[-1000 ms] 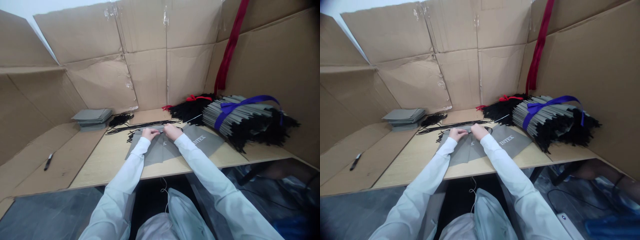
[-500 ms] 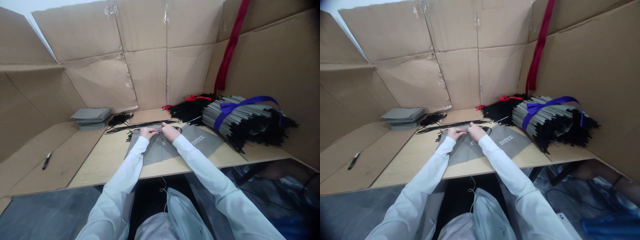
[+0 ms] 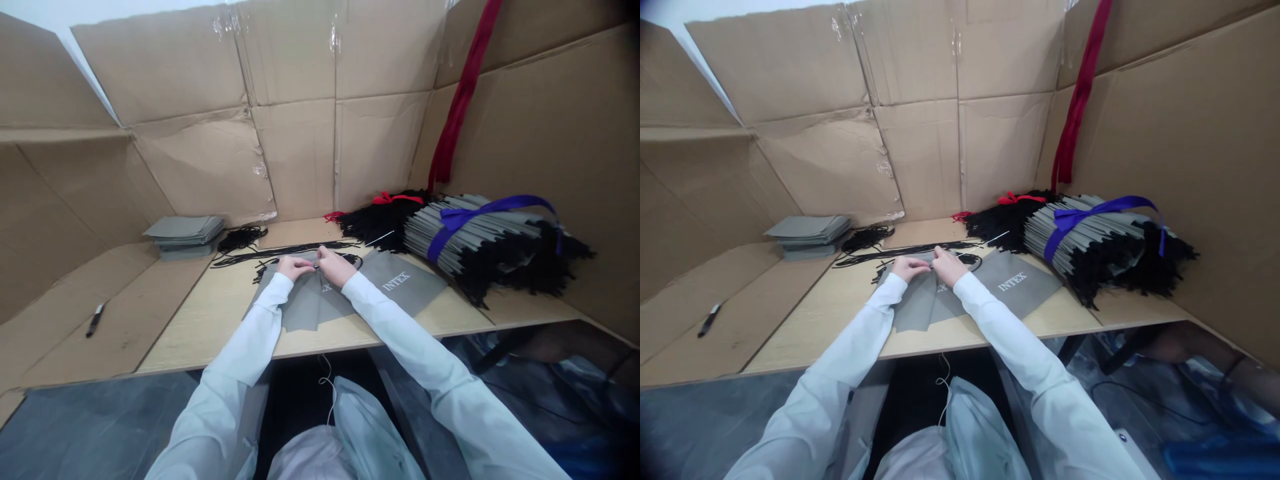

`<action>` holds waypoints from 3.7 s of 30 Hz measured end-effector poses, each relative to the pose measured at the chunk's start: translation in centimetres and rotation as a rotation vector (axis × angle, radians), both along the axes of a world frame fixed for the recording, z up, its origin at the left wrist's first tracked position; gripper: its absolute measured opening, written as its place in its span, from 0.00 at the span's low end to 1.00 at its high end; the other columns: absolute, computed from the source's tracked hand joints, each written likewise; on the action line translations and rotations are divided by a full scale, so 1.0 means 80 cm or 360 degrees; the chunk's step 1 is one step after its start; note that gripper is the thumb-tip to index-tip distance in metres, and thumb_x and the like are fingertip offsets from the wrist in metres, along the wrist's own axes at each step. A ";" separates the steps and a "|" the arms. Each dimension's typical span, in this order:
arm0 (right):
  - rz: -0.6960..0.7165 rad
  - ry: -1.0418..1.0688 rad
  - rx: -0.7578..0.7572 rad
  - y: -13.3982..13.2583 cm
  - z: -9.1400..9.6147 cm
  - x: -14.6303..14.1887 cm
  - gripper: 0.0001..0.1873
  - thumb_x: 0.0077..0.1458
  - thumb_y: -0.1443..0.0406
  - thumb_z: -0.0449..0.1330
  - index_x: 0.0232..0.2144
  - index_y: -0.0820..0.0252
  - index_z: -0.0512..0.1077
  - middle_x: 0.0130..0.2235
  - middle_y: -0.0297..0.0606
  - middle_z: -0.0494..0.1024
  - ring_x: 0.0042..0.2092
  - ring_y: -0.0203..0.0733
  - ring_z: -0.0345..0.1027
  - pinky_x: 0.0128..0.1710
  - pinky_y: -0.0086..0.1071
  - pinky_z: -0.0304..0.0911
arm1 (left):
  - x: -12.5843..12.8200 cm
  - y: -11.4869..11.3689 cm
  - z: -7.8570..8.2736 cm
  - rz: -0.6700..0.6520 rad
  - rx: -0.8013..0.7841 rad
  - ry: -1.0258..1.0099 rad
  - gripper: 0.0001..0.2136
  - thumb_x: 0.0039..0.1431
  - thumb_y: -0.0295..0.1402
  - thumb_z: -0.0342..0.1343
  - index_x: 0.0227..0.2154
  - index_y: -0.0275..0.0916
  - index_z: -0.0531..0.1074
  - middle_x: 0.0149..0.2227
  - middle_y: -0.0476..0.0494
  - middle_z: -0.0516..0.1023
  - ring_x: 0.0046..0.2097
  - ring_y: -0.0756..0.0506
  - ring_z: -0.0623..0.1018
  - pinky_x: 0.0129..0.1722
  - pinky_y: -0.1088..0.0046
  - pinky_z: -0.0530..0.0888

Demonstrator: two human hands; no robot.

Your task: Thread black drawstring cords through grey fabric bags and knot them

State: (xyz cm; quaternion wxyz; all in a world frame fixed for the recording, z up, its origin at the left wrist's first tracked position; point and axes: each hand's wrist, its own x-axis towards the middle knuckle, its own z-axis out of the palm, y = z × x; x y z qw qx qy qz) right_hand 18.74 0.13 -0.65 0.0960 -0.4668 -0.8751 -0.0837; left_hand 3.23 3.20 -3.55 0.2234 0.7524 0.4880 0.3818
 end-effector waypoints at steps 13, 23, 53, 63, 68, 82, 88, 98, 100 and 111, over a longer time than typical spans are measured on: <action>-0.0191 0.0559 0.0315 0.031 -0.006 0.035 0.16 0.44 0.64 0.53 0.39 0.61 0.67 0.46 0.45 0.61 0.48 0.48 0.46 0.46 0.43 0.43 | -0.010 0.002 0.016 0.0205 0.0224 0.0199 0.12 0.38 0.39 0.56 0.26 0.37 0.73 0.28 0.46 0.75 0.30 0.49 0.73 0.33 0.76 0.67; -0.0635 0.2389 -0.0010 0.088 -0.029 0.117 0.15 0.43 0.60 0.52 0.30 0.66 0.68 0.23 0.35 0.69 0.26 0.33 0.64 0.33 0.31 0.61 | -0.014 0.001 0.019 0.0282 0.0311 0.0240 0.12 0.41 0.41 0.53 0.27 0.39 0.73 0.29 0.48 0.75 0.32 0.50 0.72 0.36 0.77 0.66; 0.0075 0.2452 -0.0948 0.058 -0.030 0.044 0.14 0.30 0.61 0.63 0.21 0.66 0.69 0.22 0.34 0.71 0.23 0.29 0.63 0.20 0.21 0.58 | -0.004 0.000 0.009 0.0270 0.0492 0.0497 0.10 0.50 0.33 0.47 0.33 0.40 0.71 0.35 0.46 0.74 0.38 0.48 0.70 0.41 0.74 0.64; -0.0001 0.2375 -0.0785 0.057 -0.031 0.042 0.14 0.29 0.62 0.63 0.21 0.67 0.70 0.20 0.35 0.71 0.21 0.29 0.61 0.21 0.22 0.59 | 0.001 -0.004 0.005 0.0329 0.0539 0.0647 0.10 0.51 0.33 0.44 0.33 0.41 0.70 0.34 0.45 0.73 0.37 0.48 0.69 0.39 0.73 0.63; -0.0003 0.2688 -0.0707 0.057 -0.028 0.038 0.12 0.29 0.64 0.62 0.21 0.67 0.70 0.20 0.34 0.72 0.22 0.29 0.63 0.25 0.24 0.61 | 0.007 -0.005 0.006 0.0250 0.0513 0.0603 0.12 0.53 0.31 0.42 0.36 0.40 0.69 0.36 0.46 0.73 0.38 0.49 0.69 0.40 0.74 0.64; -0.0107 0.2764 -0.1049 0.059 -0.035 0.038 0.11 0.34 0.69 0.61 0.26 0.65 0.69 0.28 0.38 0.74 0.25 0.28 0.65 0.21 0.19 0.60 | 0.014 -0.009 -0.002 0.0135 0.0671 0.0373 0.12 0.53 0.30 0.42 0.35 0.39 0.69 0.36 0.45 0.71 0.38 0.51 0.70 0.41 0.77 0.65; 0.0006 0.2508 -0.1046 0.057 -0.038 0.029 0.13 0.34 0.65 0.61 0.29 0.63 0.70 0.31 0.40 0.73 0.29 0.33 0.65 0.24 0.23 0.60 | 0.018 -0.008 -0.005 0.0106 0.0764 0.0340 0.11 0.53 0.29 0.42 0.35 0.38 0.69 0.34 0.45 0.72 0.37 0.50 0.70 0.39 0.75 0.66; 0.0351 0.2194 -0.0799 0.051 -0.039 0.018 0.14 0.32 0.62 0.61 0.27 0.61 0.71 0.29 0.36 0.73 0.31 0.35 0.64 0.34 0.30 0.58 | 0.014 -0.006 0.009 0.0059 0.0832 0.0107 0.10 0.50 0.34 0.48 0.33 0.37 0.70 0.33 0.43 0.72 0.36 0.49 0.69 0.39 0.74 0.65; 0.0174 0.2294 -0.0735 0.056 -0.039 0.025 0.15 0.32 0.60 0.61 0.27 0.62 0.71 0.24 0.34 0.72 0.27 0.34 0.63 0.30 0.29 0.58 | -0.006 0.001 0.018 0.0194 0.0735 0.0000 0.12 0.48 0.37 0.49 0.32 0.37 0.71 0.34 0.43 0.72 0.38 0.48 0.69 0.40 0.73 0.64; -0.0226 0.2785 -0.0591 0.073 -0.035 0.059 0.16 0.27 0.63 0.62 0.25 0.64 0.72 0.23 0.34 0.71 0.26 0.33 0.62 0.27 0.28 0.56 | -0.070 0.018 0.021 0.0140 -0.0304 -0.0424 0.16 0.36 0.42 0.56 0.26 0.33 0.73 0.21 0.47 0.72 0.22 0.53 0.67 0.25 0.77 0.64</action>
